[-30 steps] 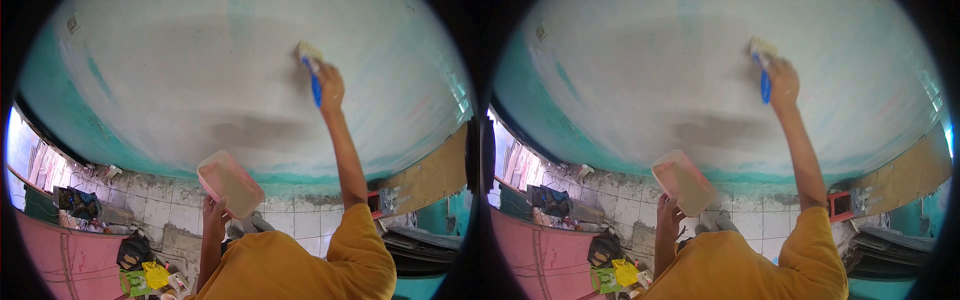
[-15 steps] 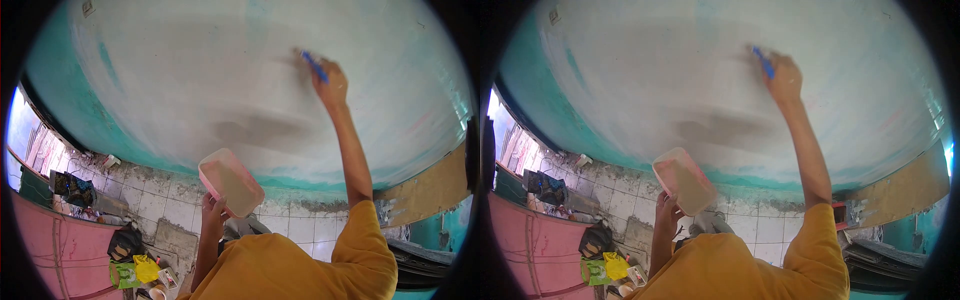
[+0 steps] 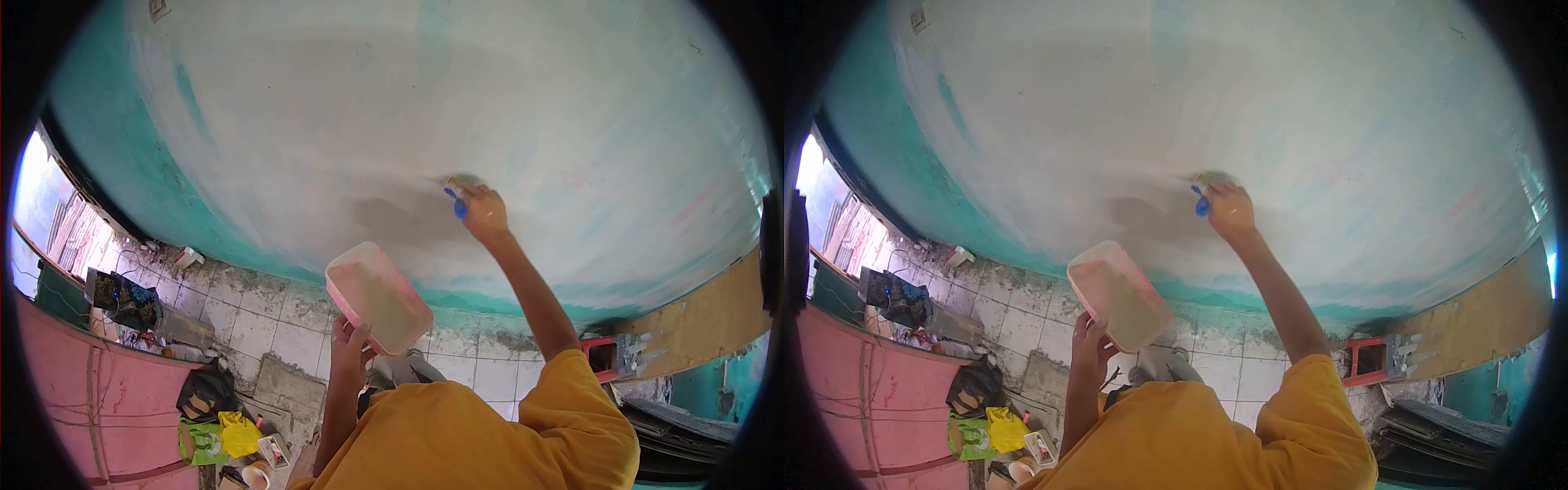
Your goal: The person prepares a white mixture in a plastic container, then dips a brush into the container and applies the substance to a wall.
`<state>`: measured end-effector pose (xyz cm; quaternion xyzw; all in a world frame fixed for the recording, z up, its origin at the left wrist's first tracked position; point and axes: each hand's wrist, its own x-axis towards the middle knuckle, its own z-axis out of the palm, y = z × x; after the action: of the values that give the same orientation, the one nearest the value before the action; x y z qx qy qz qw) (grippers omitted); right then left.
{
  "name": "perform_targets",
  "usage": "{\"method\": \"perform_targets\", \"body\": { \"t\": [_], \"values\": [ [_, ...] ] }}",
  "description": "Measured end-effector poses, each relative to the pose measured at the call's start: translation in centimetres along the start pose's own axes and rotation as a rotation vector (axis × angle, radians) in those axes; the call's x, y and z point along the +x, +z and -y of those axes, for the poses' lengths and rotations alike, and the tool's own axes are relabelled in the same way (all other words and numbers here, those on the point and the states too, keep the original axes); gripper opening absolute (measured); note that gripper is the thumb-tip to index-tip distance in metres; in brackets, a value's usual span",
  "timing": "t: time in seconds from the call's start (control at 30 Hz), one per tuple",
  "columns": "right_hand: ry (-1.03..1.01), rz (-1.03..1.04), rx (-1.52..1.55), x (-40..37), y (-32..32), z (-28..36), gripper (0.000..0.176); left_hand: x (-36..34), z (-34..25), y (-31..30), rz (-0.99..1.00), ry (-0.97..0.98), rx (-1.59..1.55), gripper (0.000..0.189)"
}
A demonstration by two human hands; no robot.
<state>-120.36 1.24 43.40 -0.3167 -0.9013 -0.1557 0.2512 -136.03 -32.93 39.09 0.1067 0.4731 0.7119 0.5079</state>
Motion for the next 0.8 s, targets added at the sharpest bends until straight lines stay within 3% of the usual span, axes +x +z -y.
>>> {"method": "perform_targets", "body": {
  "t": [0.07, 0.1, 0.13, 0.2, 0.23, 0.37, 0.4, 0.47, 0.57, 0.7, 0.8],
  "values": [
    [-0.009, -0.044, -0.06, 2.7, -3.2, -0.9, 0.031, -0.1, -0.2, 0.0, 0.006, -0.03, -0.011, 0.059],
    [-0.021, -0.252, -0.065, 4.6, -5.7, -1.4, 0.027, -0.1, -0.1, 0.0, 0.005, -0.029, -0.006, 0.06],
    [0.126, -0.227, -0.091, 6.4, -9.5, -0.9, 0.026, -0.1, 0.0, 0.0, 0.001, -0.027, -0.002, 0.061],
    [0.257, -0.379, -0.162, 9.2, -13.8, -1.6, 0.024, -0.1, 0.3, 0.0, -0.006, -0.01, 0.009, 0.063],
    [0.116, -0.542, -0.133, 10.2, -15.6, -1.8, 0.025, -0.1, 0.3, 0.1, -0.012, 0.013, 0.02, 0.064],
    [0.004, -0.724, -0.123, 10.3, -15.7, -1.8, 0.032, -0.1, 0.1, -0.3, 0.014, -0.034, -0.024, 0.064],
    [0.016, -0.667, -0.209, 9.1, -13.4, -2.2, 0.027, 0.0, 0.1, -0.4, 0.006, -0.036, -0.022, 0.063],
    [0.025, -0.467, -0.299, 6.0, -8.3, -1.2, 0.041, 0.2, 0.1, -0.5, -0.005, -0.037, -0.021, 0.063],
    [0.067, -0.286, -0.171, 0.5, 0.9, 0.5, 0.034, 0.3, -0.1, -0.6, -0.016, -0.037, -0.006, 0.062],
    [0.157, -0.05, 0.04, -3.4, 4.7, 2.4, 0.026, 0.8, -0.7, -0.5, 0.0, 0.005, 0.028, 0.061],
    [0.228, -0.208, 0.222, -4.3, 4.6, 2.4, 0.021, 1.0, -1.7, 0.0, 0.015, -0.004, 0.04, 0.06]
  ]
}}
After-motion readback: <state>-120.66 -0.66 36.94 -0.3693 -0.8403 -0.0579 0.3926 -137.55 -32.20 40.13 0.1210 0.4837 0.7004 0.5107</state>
